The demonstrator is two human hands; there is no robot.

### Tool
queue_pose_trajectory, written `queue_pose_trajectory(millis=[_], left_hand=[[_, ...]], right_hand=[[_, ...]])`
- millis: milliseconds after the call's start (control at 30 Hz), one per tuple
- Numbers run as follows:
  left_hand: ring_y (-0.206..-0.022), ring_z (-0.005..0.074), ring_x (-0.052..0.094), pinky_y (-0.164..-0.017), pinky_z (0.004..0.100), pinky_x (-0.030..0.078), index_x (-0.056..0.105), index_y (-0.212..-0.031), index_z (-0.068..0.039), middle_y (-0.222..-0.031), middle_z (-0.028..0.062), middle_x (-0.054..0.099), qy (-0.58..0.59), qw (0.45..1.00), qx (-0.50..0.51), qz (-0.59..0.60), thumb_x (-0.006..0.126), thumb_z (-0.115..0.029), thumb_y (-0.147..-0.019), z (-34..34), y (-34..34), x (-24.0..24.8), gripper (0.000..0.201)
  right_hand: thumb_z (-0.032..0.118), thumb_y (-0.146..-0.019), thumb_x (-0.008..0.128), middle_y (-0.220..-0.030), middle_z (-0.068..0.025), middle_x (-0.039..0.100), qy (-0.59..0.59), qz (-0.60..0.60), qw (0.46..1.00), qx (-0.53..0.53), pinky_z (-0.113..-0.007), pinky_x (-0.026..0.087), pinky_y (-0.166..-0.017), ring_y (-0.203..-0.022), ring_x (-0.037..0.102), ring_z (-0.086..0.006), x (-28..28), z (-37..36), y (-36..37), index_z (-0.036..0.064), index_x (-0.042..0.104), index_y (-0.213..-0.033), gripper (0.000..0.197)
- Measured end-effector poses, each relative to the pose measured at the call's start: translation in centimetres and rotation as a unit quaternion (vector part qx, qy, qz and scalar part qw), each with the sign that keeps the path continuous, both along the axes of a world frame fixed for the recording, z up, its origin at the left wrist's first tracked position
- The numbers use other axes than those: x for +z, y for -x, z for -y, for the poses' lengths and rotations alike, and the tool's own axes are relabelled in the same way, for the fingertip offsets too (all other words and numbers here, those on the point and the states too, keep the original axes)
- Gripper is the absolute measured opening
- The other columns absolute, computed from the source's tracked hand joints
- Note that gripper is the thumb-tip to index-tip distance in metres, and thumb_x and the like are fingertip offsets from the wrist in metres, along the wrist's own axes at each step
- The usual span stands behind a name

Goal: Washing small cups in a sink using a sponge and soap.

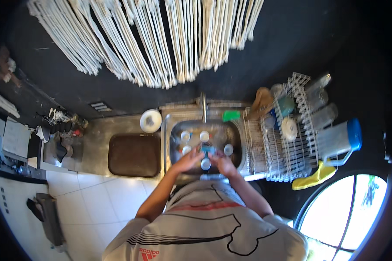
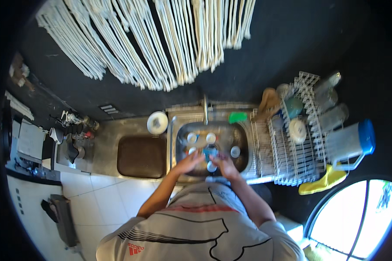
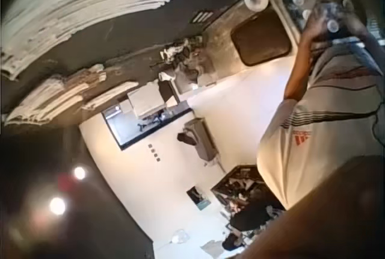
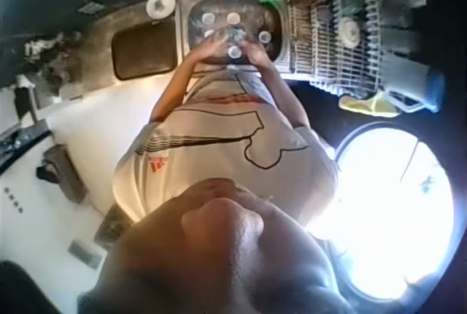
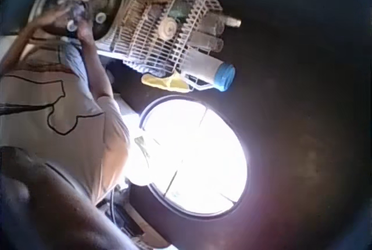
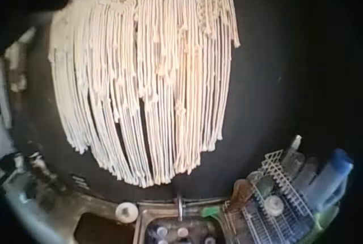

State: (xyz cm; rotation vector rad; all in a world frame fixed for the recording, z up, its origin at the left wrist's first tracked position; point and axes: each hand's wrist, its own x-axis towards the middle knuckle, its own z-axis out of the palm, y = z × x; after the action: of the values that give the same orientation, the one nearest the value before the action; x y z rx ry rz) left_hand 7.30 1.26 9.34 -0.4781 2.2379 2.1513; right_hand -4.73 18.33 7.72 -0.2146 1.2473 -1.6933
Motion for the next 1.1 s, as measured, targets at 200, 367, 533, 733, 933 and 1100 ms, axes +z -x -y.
queue_pose_trajectory(millis=[200, 367, 533, 733, 933, 1100], left_hand=[[-0.054, 0.0092, 0.046, -0.048, 0.0232, 0.032, 0.058, -0.090, -0.009, -0.062, 0.0028, 0.054, -0.214, 0.971, 0.027, 0.101, 0.037, -0.057, -0.101, 5.8, -2.3, -4.1, 0.053], [-0.064, 0.0088, 0.055, -0.058, 0.0218, 0.040, 0.060, -0.117, -0.011, -0.080, 0.0023, 0.064, -0.183, 0.976, 0.067, 0.093, 0.047, -0.045, -0.101, 7.4, -3.6, -1.8, 0.039], [-0.070, 0.0067, 0.048, -0.065, 0.0195, 0.041, 0.051, -0.135, -0.013, -0.090, -0.0043, 0.056, -0.111, 0.993, -0.037, -0.007, 0.056, -0.026, -0.099, 7.7, -4.4, -1.0, 0.039], [-0.070, 0.0086, 0.055, -0.064, 0.0227, 0.045, 0.048, -0.134, -0.003, -0.094, 0.0027, 0.063, -0.167, 0.986, -0.010, 0.026, 0.067, -0.015, -0.092, 10.3, -5.7, -1.8, 0.047], [-0.080, 0.0083, 0.057, -0.065, 0.0218, 0.045, 0.052, -0.133, -0.003, -0.107, 0.0031, 0.062, -0.136, 0.990, -0.014, -0.037, 0.069, -0.011, -0.090, 10.3, -4.7, -1.6, 0.047], [-0.086, 0.0068, 0.054, -0.074, 0.0208, 0.043, 0.055, -0.130, -0.005, -0.108, 0.0006, 0.060, -0.144, 0.982, -0.047, -0.116, 0.065, -0.009, -0.092, 10.8, -3.1, 2.2, 0.040]], right_hand=[[0.009, -0.076, 0.071, -0.071, -0.0155, 0.053, -0.127, -0.577, 0.801, 0.094, -0.040, 0.040, -0.065, -0.072, 0.056, -0.0280, 4.4, 5.7, -2.1, 0.0014, 0.050, -0.075, 0.023], [0.017, -0.079, 0.074, -0.068, -0.0098, 0.055, -0.126, -0.519, 0.843, 0.060, -0.038, 0.043, -0.066, -0.069, 0.054, -0.0258, 4.9, 7.5, -6.0, 0.0012, 0.053, -0.080, 0.026], [0.022, -0.083, 0.077, -0.074, -0.0015, 0.062, -0.083, -0.284, 0.955, 0.010, -0.026, 0.043, -0.063, -0.069, 0.052, -0.0054, -2.4, 7.3, -6.7, -0.0002, 0.064, -0.099, 0.030], [0.021, -0.077, 0.079, -0.071, -0.0072, 0.058, -0.116, -0.412, 0.903, 0.024, -0.030, 0.043, -0.062, -0.064, 0.053, -0.0141, 4.7, 8.1, -7.8, -0.0003, 0.062, -0.097, 0.034], [0.020, -0.081, 0.077, -0.071, -0.0006, 0.058, -0.045, -0.281, 0.959, -0.020, -0.030, 0.043, -0.060, -0.062, 0.049, -0.0090, 4.2, 9.5, -8.0, -0.0018, 0.062, -0.098, 0.031], [0.013, -0.089, 0.064, -0.086, 0.0003, 0.062, 0.078, -0.002, 0.994, -0.075, -0.024, 0.043, -0.071, -0.076, 0.055, -0.0076, 1.8, 9.1, -7.7, 0.0028, 0.063, -0.107, 0.020]])
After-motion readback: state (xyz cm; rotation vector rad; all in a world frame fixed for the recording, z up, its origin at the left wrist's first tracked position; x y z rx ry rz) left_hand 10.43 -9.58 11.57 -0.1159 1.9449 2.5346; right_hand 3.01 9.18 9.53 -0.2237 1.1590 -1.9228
